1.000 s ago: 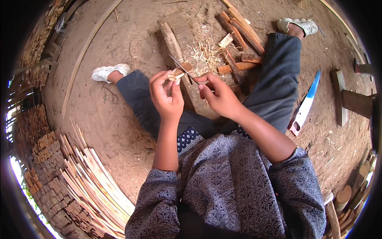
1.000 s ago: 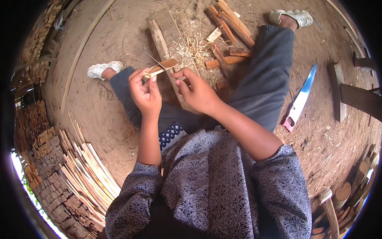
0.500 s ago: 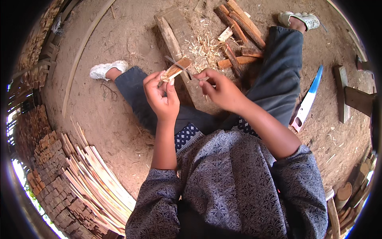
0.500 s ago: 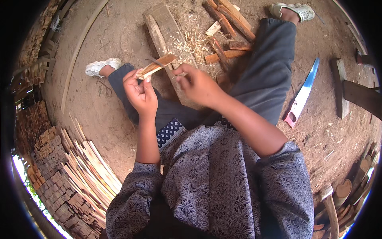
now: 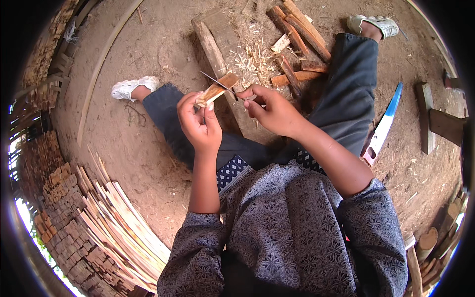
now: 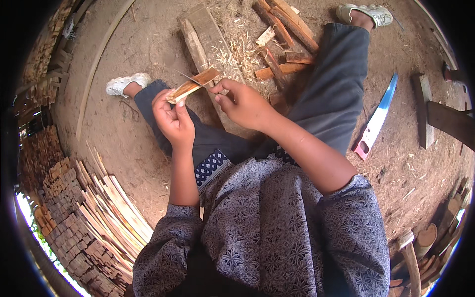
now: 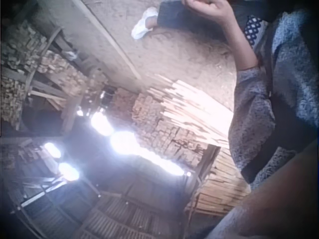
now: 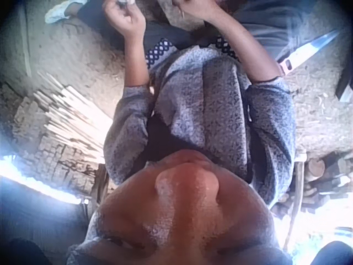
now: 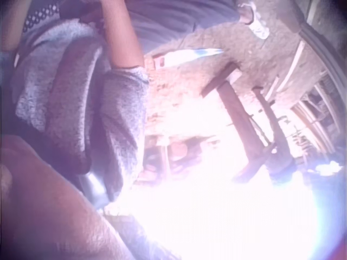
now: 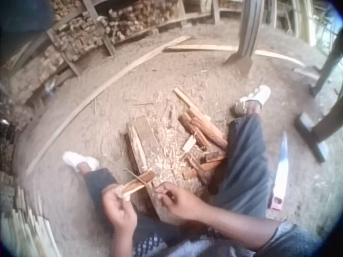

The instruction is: The person sits on the ground and uses a curved knife to shave and shape a small piece of wood held in the left hand. The person repeatedly rotates the wood and removes thin shavings, producing a pile of wood shavings on the ground.

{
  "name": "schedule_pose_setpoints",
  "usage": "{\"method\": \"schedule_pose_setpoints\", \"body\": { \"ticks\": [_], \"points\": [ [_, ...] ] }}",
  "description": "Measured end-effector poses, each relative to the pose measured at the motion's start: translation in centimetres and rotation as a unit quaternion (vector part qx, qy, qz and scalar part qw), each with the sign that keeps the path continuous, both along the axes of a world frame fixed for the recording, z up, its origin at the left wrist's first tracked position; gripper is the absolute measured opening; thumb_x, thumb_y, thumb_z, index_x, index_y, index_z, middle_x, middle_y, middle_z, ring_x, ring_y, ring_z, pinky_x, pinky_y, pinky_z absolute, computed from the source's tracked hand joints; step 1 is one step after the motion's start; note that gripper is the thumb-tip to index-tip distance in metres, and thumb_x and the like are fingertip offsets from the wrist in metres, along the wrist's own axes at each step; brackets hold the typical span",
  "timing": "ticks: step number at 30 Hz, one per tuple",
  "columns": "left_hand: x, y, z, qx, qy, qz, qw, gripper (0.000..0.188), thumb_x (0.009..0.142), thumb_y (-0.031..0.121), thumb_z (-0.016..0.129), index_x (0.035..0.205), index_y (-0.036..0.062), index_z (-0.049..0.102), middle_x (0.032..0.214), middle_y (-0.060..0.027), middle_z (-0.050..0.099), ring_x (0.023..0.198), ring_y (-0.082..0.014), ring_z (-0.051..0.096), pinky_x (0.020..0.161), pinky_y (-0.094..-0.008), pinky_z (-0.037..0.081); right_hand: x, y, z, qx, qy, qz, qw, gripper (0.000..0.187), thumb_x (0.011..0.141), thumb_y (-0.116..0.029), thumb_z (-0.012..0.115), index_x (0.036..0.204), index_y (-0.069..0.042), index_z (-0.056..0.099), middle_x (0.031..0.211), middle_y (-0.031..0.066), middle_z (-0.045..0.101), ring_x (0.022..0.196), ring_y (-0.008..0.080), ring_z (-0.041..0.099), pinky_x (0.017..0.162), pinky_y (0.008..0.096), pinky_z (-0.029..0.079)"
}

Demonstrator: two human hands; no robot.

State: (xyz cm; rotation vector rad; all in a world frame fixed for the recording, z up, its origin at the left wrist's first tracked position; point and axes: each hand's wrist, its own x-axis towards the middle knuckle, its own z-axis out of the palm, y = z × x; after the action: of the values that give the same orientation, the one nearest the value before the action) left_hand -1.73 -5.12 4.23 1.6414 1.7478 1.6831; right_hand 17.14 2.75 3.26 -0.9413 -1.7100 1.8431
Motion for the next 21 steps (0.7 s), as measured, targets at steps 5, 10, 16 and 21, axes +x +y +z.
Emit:
{"method": "schedule_pose_setpoints", "body": {
  "ticks": [5, 10, 16, 21],
  "points": [
    [-0.6, 0.3, 0.0, -0.014, 0.027, -0.008, 1.000, 0.030, 0.105, 0.003, 0.054, 0.132, -0.0054, 0.043, 0.134, -0.0186, 0.049, 0.118, -0.0262, 0.062, 0.097, -0.0381, 0.061, 0.3, 3.0, -4.9, -0.012, -0.167, -0.004, 0.986, 0.022, 0.105, -0.019, 0.062, 0.122, -0.006, 0.064, 0.084, 0.0069, 0.069, 0.077, 0.0136, 0.066, 0.072, 0.0311, 0.052],
    [-1.4, -0.5, -0.7, -0.016, -0.002, -0.007, 1.000, 0.031, 0.106, 0.005, 0.054, 0.133, -0.0047, 0.043, 0.135, -0.0184, 0.049, 0.120, -0.0252, 0.060, 0.099, -0.0379, 0.059, -0.8, 0.9, -1.7, -0.008, -0.063, -0.005, 0.998, 0.020, 0.099, -0.016, 0.065, 0.117, -0.009, 0.068, 0.082, 0.0130, 0.074, 0.078, 0.0219, 0.074, 0.077, 0.0359, 0.057],
    [-0.6, -0.5, 0.2, -0.034, 0.027, -0.056, 0.997, 0.032, 0.107, 0.005, 0.053, 0.136, -0.0021, 0.042, 0.135, -0.0182, 0.050, 0.115, -0.0216, 0.060, 0.099, -0.0343, 0.052, 0.3, 4.5, -8.2, -0.012, -0.168, 0.004, 0.986, 0.024, 0.103, -0.021, 0.058, 0.121, -0.008, 0.067, 0.078, 0.0098, 0.070, 0.062, 0.0173, 0.066, 0.062, 0.0363, 0.055],
    [-1.2, -0.5, -0.6, -0.004, -0.001, -0.010, 1.000, 0.032, 0.108, 0.008, 0.048, 0.137, -0.0022, 0.040, 0.136, -0.0190, 0.049, 0.118, -0.0230, 0.058, 0.101, -0.0361, 0.051, 1.3, 4.8, -4.5, -0.166, -0.164, 0.006, 0.972, 0.032, 0.107, -0.027, 0.058, 0.135, -0.012, 0.057, 0.083, 0.0073, 0.071, 0.055, 0.0113, 0.062, 0.047, 0.0278, 0.050]
  ]
}}
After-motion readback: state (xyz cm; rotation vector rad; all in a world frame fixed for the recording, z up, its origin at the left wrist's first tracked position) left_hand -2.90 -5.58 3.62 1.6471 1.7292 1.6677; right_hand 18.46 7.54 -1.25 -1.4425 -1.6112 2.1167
